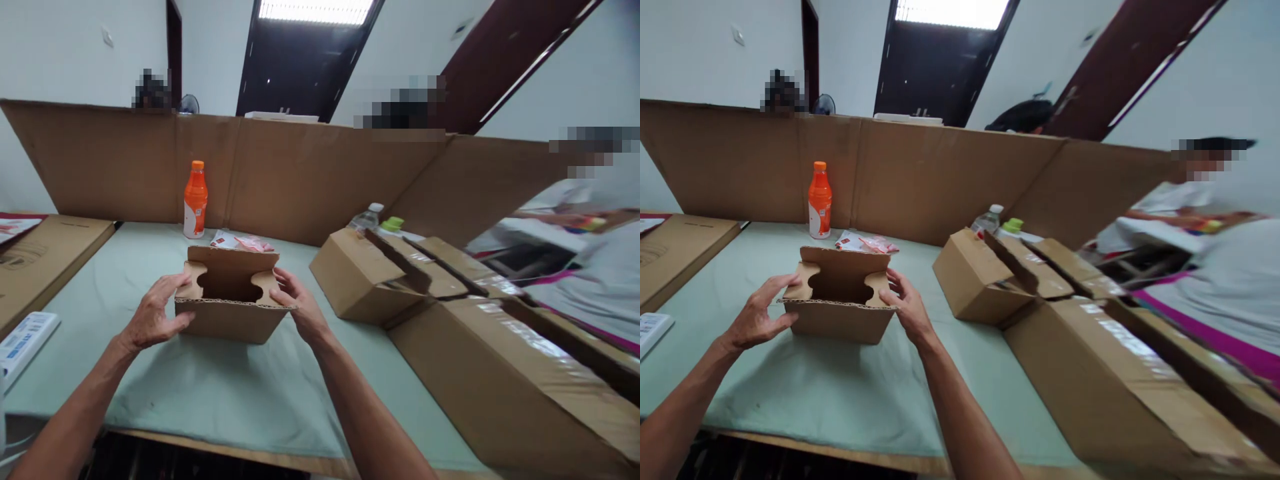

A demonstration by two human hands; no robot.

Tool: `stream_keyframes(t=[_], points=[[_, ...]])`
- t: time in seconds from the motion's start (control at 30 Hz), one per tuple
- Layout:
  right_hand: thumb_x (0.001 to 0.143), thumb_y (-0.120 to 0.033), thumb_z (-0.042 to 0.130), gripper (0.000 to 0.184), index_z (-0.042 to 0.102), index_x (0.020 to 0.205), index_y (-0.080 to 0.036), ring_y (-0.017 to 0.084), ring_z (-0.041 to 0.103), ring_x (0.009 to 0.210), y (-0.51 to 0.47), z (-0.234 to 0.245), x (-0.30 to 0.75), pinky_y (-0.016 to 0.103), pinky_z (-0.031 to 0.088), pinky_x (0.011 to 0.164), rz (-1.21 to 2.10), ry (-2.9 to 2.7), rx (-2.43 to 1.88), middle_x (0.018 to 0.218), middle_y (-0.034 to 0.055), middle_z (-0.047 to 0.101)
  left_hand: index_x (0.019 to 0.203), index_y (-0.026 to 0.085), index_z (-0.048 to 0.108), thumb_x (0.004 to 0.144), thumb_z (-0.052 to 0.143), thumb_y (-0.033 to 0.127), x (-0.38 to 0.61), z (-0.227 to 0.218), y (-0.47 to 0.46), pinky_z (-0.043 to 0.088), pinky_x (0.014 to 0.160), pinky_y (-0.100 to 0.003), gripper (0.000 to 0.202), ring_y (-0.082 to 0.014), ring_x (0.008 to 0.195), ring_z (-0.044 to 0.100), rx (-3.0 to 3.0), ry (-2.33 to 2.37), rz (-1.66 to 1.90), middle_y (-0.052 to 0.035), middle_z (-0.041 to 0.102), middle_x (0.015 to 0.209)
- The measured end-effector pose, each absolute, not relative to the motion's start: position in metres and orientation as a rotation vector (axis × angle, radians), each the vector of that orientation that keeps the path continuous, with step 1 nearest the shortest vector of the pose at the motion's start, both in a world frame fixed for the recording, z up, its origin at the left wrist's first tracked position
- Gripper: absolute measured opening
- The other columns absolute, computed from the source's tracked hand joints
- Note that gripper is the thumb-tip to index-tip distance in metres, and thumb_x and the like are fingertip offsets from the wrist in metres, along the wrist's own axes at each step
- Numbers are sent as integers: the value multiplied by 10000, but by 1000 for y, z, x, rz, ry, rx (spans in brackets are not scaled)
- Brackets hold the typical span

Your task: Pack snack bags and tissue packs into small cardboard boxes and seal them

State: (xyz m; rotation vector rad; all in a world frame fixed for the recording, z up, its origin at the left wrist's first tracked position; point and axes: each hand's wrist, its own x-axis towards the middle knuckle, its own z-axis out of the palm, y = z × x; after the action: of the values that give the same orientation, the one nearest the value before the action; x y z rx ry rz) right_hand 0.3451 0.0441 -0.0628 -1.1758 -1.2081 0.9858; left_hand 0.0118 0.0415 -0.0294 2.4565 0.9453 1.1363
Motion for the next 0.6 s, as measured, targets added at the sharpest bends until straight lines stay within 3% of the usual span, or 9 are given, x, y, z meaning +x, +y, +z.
stream_keyframes(t=[0.1, 0.17, 0.23, 0.33, 0.47, 0.6], points=[[702, -672, 792, 848, 633, 1409, -232, 351, 633, 1261, 42, -65, 342, 501, 528, 1048, 1030, -1132, -1138, 1384, 143, 682, 1644, 303, 260, 849, 788, 408, -1, -30, 52, 303, 1251, -614, 961, -391, 1575, 267, 2312, 968, 1058, -145, 262, 1712], [738, -696, 755, 807, 650, 1391, -233, 345, 642, 1250, 39, -66, 340, 484, 527, 1047, 1061, -1120, -1105, 1339, 129, 710, 1674, 311, 128, 768, 847, 558, -11, -35, 65, 218, 1262, -658, 1182, -435, 1613, 90, 2155, 971, 956, -157, 58, 1760], [736, -696, 758, 794, 662, 1372, -232, 340, 645, 1251, 37, -67, 340, 467, 523, 1050, 1088, -1109, -1085, 1334, 117, 718, 1682, 285, 34, 693, 843, 707, -16, -43, 80, 229, 1236, -691, 1346, -475, 1607, 60, 2031, 962, 863, -212, 14, 1753], [703, -675, 797, 806, 668, 1355, -219, 342, 645, 1258, 37, -66, 341, 459, 515, 1055, 1129, -1095, -1110, 1360, 117, 708, 1680, 242, -42, 636, 786, 829, -12, -58, 96, 376, 1166, -659, 1456, -495, 1569, 226, 1939, 927, 797, -286, 127, 1720], [750, -660, 779, 756, 655, 1363, -234, 319, 655, 1262, 48, -73, 344, 441, 521, 1053, 1142, -1108, -1157, 1384, 111, 699, 1683, 256, -7, 632, 851, 702, 1, -74, 91, 473, 1116, -555, 1428, -423, 1453, 481, 1894, 908, 843, -259, 383, 1628], [925, -803, 366, 778, 645, 1367, -228, 310, 686, 1226, 70, -96, 330, 457, 594, 927, 966, -1191, -1186, 1423, 151, 666, 1678, 245, 53, 662, 860, 601, -21, -71, 88, 562, 1022, -501, 1345, -355, 1313, 622, 1911, 1037, 1057, -217, 547, 1483]])
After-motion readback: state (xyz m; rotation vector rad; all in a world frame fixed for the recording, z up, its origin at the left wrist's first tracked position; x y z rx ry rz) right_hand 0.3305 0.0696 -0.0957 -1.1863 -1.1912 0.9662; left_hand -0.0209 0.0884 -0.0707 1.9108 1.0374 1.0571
